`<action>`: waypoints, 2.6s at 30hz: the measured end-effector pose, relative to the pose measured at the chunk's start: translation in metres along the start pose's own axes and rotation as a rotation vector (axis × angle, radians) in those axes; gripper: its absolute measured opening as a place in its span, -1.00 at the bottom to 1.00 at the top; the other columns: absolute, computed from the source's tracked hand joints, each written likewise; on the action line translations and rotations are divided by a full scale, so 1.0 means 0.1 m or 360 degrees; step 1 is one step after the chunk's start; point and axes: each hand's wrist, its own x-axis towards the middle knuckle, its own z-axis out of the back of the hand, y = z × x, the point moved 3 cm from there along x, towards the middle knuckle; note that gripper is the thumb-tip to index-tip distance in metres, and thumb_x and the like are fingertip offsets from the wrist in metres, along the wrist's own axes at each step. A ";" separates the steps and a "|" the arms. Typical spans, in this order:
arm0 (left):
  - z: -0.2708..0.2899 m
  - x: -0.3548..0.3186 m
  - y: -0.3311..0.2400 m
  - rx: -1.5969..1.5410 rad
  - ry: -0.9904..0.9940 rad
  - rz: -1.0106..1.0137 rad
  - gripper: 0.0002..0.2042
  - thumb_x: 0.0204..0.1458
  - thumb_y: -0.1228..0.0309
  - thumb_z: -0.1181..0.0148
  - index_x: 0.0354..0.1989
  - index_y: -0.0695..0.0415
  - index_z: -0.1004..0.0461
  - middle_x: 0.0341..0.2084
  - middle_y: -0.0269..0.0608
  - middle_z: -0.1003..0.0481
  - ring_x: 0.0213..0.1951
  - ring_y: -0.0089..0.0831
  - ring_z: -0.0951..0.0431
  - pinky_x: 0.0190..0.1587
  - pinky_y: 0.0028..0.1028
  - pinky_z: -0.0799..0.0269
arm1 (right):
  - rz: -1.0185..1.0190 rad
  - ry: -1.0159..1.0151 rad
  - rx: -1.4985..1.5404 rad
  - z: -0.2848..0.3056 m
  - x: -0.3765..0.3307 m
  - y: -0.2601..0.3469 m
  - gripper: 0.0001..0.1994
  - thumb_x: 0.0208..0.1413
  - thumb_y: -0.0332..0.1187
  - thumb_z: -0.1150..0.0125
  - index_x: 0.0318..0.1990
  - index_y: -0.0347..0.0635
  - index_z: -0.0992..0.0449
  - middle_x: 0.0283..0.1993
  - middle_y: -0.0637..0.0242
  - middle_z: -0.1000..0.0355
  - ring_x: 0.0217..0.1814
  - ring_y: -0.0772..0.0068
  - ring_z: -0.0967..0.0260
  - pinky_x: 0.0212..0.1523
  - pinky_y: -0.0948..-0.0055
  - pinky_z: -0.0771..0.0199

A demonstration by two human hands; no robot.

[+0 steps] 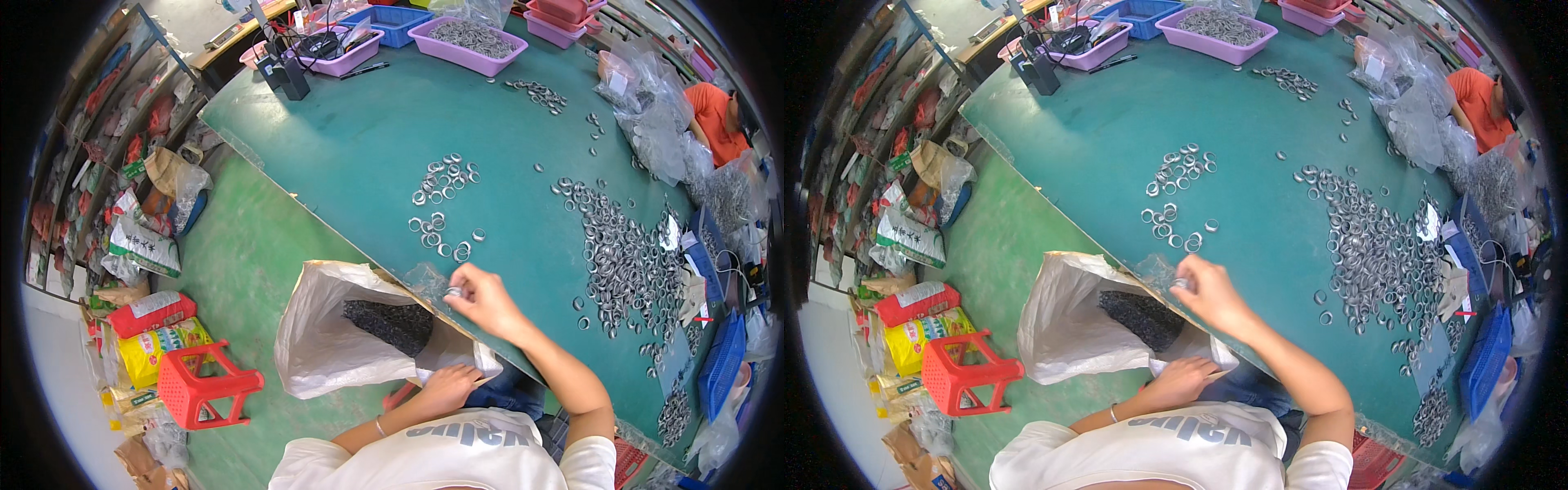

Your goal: The person writes notes on a small slip of paper using a red pen and then sorts small metal ring-shaped components from a large pile into smaller groups or bags on a green workbench.

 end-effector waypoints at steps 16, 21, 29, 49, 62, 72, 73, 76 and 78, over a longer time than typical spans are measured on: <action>0.03 0.00 0.00 0.0016 -0.0012 -0.0043 -0.79 0.03 0.39 -0.14 -0.19 0.20 -0.44 -0.33 -0.07 -0.48 -0.19 -0.11 -0.49 -0.17 -0.21 -0.42 | 0.0409 -0.0487 -0.1020 0.14 0.38 -0.18 -0.83 -0.04 -0.55 -0.21 -0.25 -0.32 -0.43 -0.12 0.10 -0.33 -0.08 0.04 -0.31 -0.15 0.15 -0.40; -0.02 -0.02 0.03 0.0010 -0.0035 -0.0043 -0.80 0.02 0.39 -0.13 -0.20 0.19 -0.44 -0.33 -0.08 -0.48 -0.18 -0.12 -0.49 -0.15 -0.21 -0.42 | 0.0439 -0.0451 -0.0639 0.13 0.29 -0.17 -0.89 -0.03 -0.62 -0.13 -0.32 -0.29 -0.44 -0.31 0.19 -0.39 -0.30 0.14 -0.38 -0.19 0.26 -0.43; -0.02 -0.01 0.02 0.0018 -0.0034 -0.0006 -0.79 0.02 0.38 -0.13 -0.19 0.18 -0.44 -0.32 -0.06 -0.48 -0.16 -0.12 -0.49 -0.14 -0.20 -0.42 | 0.0074 0.0243 0.0310 -0.38 -0.05 0.07 -0.88 0.08 -0.55 -0.17 -0.20 -0.29 -0.50 -0.38 0.39 -0.37 -0.42 0.65 -0.34 -0.45 0.62 -0.39; 0.01 -0.03 0.03 -0.0020 -0.0036 -0.0014 -0.81 0.02 0.40 -0.14 -0.22 0.19 -0.43 -0.31 -0.08 -0.48 -0.17 -0.11 -0.48 -0.14 -0.20 -0.41 | 0.0394 -0.0275 -0.0586 0.16 0.48 -0.11 -0.82 0.03 -0.48 -0.22 -0.22 -0.24 -0.38 -0.24 0.08 -0.37 -0.23 -0.04 -0.40 -0.23 0.13 -0.41; 0.04 -0.04 -0.01 -0.0050 -0.0114 -0.0003 -0.82 0.00 0.41 -0.15 -0.23 0.19 -0.43 -0.34 -0.08 -0.47 -0.20 -0.10 -0.48 -0.16 -0.19 -0.41 | 0.0418 -0.0481 -0.1045 -0.10 0.54 0.00 -0.83 0.06 -0.42 -0.19 -0.27 -0.29 -0.36 -0.26 0.10 -0.29 -0.16 0.01 -0.39 -0.22 0.09 -0.48; 0.03 -0.06 0.03 -0.0052 -0.0062 0.0021 -0.81 -0.01 0.43 -0.14 -0.21 0.19 -0.43 -0.31 -0.06 -0.47 -0.19 -0.11 -0.49 -0.14 -0.21 -0.41 | 0.0496 -0.0184 -0.0429 -0.19 0.26 0.16 -0.87 0.14 -0.43 -0.09 -0.27 -0.36 -0.43 -0.26 -0.04 -0.38 -0.20 -0.13 -0.38 -0.15 0.11 -0.39; 0.02 -0.04 0.02 -0.0054 -0.0041 0.0037 -0.81 -0.02 0.46 -0.12 -0.22 0.20 -0.42 -0.30 -0.06 -0.47 -0.16 -0.11 -0.48 -0.12 -0.21 -0.40 | 0.0533 -0.0059 -0.0355 -0.30 0.21 0.25 -0.87 0.13 -0.42 -0.11 -0.27 -0.34 -0.43 -0.28 -0.01 -0.38 -0.21 -0.11 -0.38 -0.15 0.12 -0.39; 0.03 0.00 -0.02 -0.0055 -0.0026 0.0029 -0.81 -0.04 0.49 -0.11 -0.21 0.20 -0.42 -0.29 -0.05 -0.46 -0.14 -0.11 -0.48 -0.11 -0.22 -0.40 | 0.0739 0.0295 -0.0287 -0.36 0.24 0.25 -0.86 0.11 -0.41 -0.16 -0.26 -0.31 -0.44 -0.31 0.05 -0.38 -0.24 -0.02 -0.38 -0.18 0.18 -0.40; 0.03 0.01 -0.03 -0.0046 -0.0023 0.0026 -0.80 -0.04 0.49 -0.12 -0.21 0.20 -0.42 -0.28 -0.05 -0.46 -0.14 -0.11 -0.48 -0.10 -0.23 -0.41 | 0.0774 0.0377 -0.0280 -0.24 0.41 0.24 -0.83 0.06 -0.40 -0.23 -0.23 -0.28 -0.46 -0.29 0.13 -0.39 -0.27 0.10 -0.38 -0.22 0.25 -0.39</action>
